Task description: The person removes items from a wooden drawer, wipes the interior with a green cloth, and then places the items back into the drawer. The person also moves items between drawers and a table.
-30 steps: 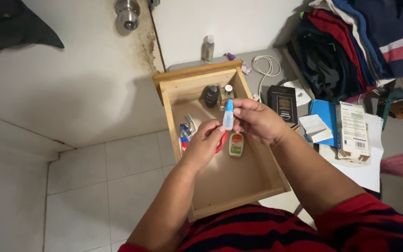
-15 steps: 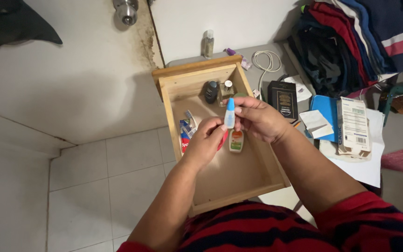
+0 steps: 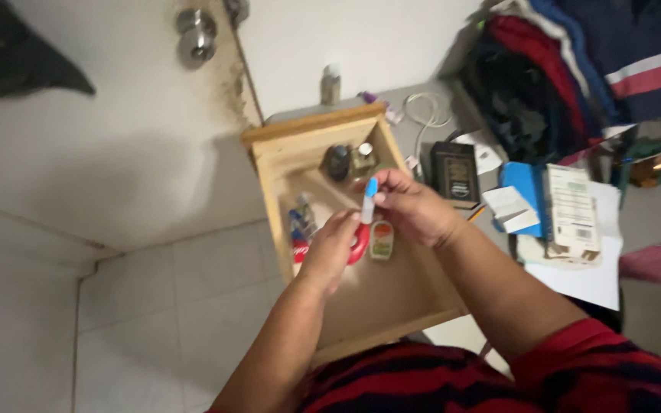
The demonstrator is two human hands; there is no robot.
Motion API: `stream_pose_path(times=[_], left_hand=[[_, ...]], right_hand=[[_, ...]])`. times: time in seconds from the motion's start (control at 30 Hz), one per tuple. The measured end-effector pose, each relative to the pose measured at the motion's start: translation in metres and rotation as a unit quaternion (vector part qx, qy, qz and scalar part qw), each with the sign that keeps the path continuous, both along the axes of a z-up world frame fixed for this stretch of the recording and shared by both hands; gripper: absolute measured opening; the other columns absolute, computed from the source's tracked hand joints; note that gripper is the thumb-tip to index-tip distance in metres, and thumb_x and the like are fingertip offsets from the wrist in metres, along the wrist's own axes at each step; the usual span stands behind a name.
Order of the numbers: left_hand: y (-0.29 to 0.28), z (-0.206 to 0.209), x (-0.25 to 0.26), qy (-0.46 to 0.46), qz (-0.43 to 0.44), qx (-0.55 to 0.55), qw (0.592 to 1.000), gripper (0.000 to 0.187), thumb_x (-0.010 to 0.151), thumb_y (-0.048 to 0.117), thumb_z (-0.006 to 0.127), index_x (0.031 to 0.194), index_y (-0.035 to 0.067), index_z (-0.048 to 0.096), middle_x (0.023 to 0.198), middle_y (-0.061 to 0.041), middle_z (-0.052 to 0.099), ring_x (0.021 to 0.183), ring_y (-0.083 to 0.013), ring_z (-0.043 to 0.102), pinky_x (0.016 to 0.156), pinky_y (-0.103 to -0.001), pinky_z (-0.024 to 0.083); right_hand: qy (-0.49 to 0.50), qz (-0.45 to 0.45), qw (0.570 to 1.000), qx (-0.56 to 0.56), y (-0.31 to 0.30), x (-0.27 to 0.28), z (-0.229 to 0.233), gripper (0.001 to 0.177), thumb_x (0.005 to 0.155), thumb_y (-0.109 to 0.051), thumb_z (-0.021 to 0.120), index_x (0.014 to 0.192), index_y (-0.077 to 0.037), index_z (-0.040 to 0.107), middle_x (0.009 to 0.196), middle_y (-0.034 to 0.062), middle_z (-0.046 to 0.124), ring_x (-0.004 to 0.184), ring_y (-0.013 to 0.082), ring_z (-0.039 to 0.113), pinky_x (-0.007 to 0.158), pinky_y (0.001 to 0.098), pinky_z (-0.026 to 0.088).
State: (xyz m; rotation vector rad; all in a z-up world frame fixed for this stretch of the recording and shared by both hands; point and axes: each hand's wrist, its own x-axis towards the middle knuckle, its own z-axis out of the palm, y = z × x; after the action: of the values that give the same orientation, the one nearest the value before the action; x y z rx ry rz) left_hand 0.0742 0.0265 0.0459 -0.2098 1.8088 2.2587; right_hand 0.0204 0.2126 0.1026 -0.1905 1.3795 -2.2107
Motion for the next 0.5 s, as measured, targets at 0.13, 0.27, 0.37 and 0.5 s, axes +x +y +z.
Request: stream_pose_path(times=[0.13, 0.27, 0.37, 0.5], left_hand=[[0.004, -0.005, -0.011, -0.135, 0.031, 0.250, 0.958, 0.028, 0.102, 0.036, 0.057, 0.107, 0.011, 0.067, 0.107, -0.008, 0.063, 0.098, -0.0242, 0.060, 0.079, -0.044, 0.054], [0.003, 0.008, -0.021, -0.233, 0.031, 0.420, 0.877, 0.029, 0.097, 0.039, 0.052, 0.106, 0.013, 0.062, 0.112, -0.013, 0.066, 0.103, -0.0336, 0.065, 0.080, -0.048, 0.057], [0.019, 0.021, -0.030, -0.215, -0.001, 0.477, 0.852, 0.032, 0.098, 0.038, 0.050, 0.113, 0.012, 0.060, 0.119, -0.016, 0.064, 0.108, -0.0400, 0.067, 0.084, -0.047, 0.059], [0.040, 0.028, -0.049, -0.168, -0.031, 0.461, 0.871, 0.043, 0.102, 0.048, 0.049, 0.119, 0.010, 0.058, 0.124, -0.016, 0.064, 0.111, -0.0405, 0.070, 0.088, -0.040, 0.059]], right_hand=[[0.009, -0.081, 0.997, -0.015, 0.008, -0.003, -0.008, 0.013, 0.097, -0.012, 0.063, 0.109, -0.012, 0.060, 0.098, 0.0044, 0.068, 0.092, 0.0186, 0.068, 0.088, 0.0371, 0.057], [-0.054, -0.234, 0.971, -0.008, 0.046, -0.032, -0.033, 0.011, 0.098, -0.019, 0.066, 0.105, -0.016, 0.059, 0.087, 0.0018, 0.063, 0.066, 0.0144, 0.054, 0.064, 0.0322, 0.046], [-0.087, -0.316, 0.945, 0.015, 0.086, -0.069, -0.071, 0.010, 0.099, -0.020, 0.065, 0.103, -0.016, 0.058, 0.087, -0.0005, 0.061, 0.067, 0.0118, 0.054, 0.065, 0.0317, 0.047], [-0.158, -0.266, 0.949, -0.067, 0.124, -0.128, -0.149, 0.014, 0.103, -0.018, 0.060, 0.112, -0.007, 0.059, 0.091, 0.0049, 0.062, 0.074, 0.0150, 0.062, 0.071, 0.0307, 0.054]])
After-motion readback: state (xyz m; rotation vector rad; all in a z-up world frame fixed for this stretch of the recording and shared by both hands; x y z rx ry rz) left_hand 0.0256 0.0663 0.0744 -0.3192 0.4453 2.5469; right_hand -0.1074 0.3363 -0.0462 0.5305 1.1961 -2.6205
